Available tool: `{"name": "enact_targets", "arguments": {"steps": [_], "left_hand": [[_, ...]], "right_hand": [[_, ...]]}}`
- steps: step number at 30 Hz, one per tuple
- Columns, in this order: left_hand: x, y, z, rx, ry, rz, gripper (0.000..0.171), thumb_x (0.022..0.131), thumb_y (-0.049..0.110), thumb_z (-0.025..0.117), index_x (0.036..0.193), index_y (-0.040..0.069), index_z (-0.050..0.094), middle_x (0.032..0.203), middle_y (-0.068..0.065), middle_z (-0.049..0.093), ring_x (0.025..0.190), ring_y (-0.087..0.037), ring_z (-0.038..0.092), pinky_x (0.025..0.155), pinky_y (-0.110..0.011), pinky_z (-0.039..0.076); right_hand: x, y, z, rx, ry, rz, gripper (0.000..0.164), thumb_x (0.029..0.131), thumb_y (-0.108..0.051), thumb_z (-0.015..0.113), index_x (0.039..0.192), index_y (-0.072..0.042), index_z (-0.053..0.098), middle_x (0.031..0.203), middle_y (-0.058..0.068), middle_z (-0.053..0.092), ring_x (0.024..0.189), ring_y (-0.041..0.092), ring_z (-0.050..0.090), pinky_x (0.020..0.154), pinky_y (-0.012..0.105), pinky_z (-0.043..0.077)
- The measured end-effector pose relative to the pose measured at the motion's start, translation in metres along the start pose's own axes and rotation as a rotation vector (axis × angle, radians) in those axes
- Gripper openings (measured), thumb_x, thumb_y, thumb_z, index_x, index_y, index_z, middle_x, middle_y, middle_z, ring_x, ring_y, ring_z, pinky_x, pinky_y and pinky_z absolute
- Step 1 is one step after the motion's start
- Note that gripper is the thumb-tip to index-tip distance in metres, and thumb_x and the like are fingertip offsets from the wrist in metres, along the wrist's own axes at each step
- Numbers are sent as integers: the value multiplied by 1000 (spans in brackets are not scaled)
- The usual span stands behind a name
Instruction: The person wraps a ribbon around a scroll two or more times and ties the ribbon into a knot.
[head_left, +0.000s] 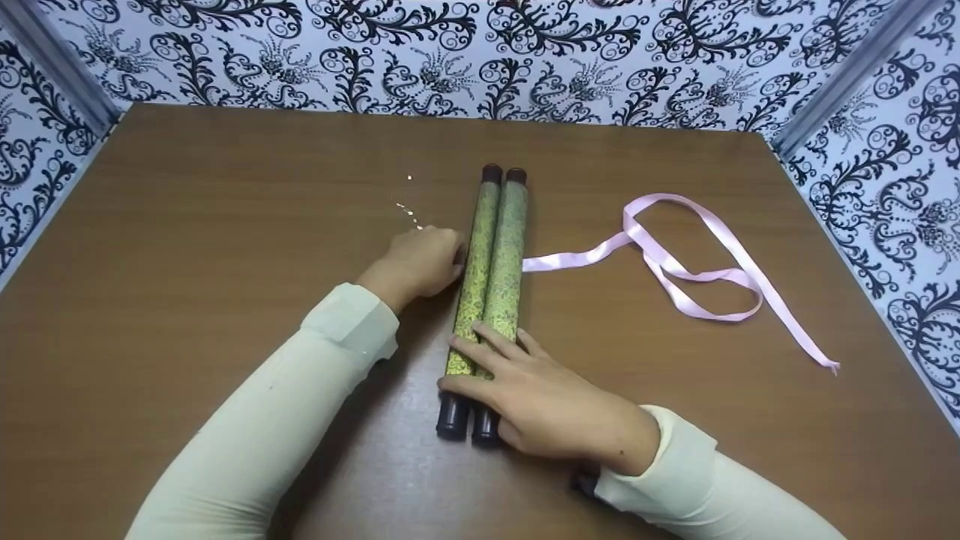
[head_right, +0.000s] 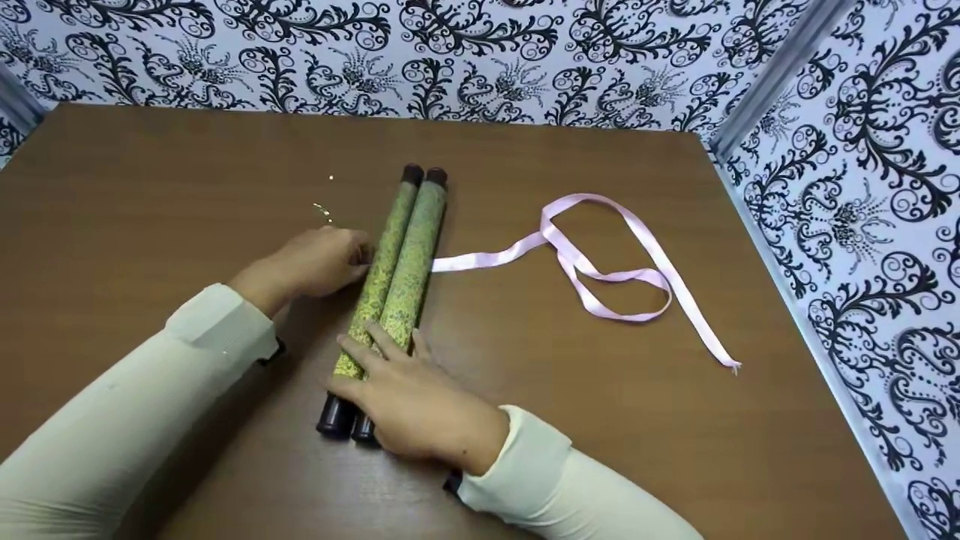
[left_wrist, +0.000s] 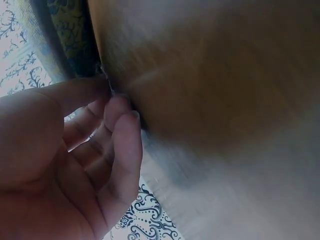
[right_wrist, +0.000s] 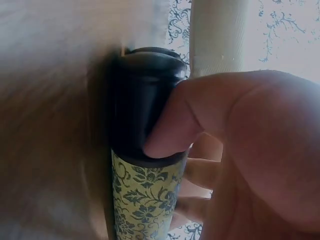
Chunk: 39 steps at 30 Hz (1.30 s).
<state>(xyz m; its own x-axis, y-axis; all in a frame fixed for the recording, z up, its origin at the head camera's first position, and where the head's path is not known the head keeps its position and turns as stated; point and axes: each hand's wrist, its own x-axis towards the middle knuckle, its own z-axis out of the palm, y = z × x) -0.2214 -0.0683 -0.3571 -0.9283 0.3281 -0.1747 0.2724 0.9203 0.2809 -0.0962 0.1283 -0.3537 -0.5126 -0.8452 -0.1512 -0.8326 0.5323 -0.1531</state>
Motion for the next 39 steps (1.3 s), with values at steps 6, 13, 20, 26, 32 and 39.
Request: {"name": "enact_targets", "arguments": {"steps": [6,13,20,26,32,39], "left_hand": [[-2,0,2,20,2,12,28,99,14,52,71,13,55,74,-6,63,75,-24,59,73,-47,52],[-14,-8,0,36,-27,44,29,95,13,52,67,14,55,80,-9,64,79,-27,58,77,-52,52],[-33,-29,-3,40,-72,49,23,92,16,58,69,15,60,72,-2,59,69,-21,53,65,-42,46],[-44,-46,-6,35,-76,31,15,90,21,67,76,17,69,72,2,60,68,-19,53,62,-37,41],[-63,-68,-11,48,-69,-4,14,88,24,68,76,17,69,76,0,63,73,-20,55,65,-43,46],[-86,-90,-18,44,-76,-62,12,89,24,66,81,15,68,73,-1,60,69,-19,53,59,-38,42]], "right_hand": [[-2,0,1,-16,24,-23,76,74,1,64,142,-30,49,162,10,32,151,38,24,107,71,34],[-5,1,0,-15,26,-34,77,72,4,60,141,-30,51,160,10,34,151,38,25,106,71,35],[-4,1,0,-21,26,-35,77,72,3,60,141,-31,51,160,10,34,151,38,25,107,70,35],[-6,1,-1,-41,26,-48,75,73,1,63,140,-31,51,159,10,35,150,38,27,105,70,37],[-8,-1,-1,-80,59,-90,72,71,4,59,136,-29,53,155,9,40,147,40,33,101,64,46],[-10,-3,0,-83,63,-78,70,74,5,57,135,-29,53,155,8,40,147,39,34,100,64,46]]}}
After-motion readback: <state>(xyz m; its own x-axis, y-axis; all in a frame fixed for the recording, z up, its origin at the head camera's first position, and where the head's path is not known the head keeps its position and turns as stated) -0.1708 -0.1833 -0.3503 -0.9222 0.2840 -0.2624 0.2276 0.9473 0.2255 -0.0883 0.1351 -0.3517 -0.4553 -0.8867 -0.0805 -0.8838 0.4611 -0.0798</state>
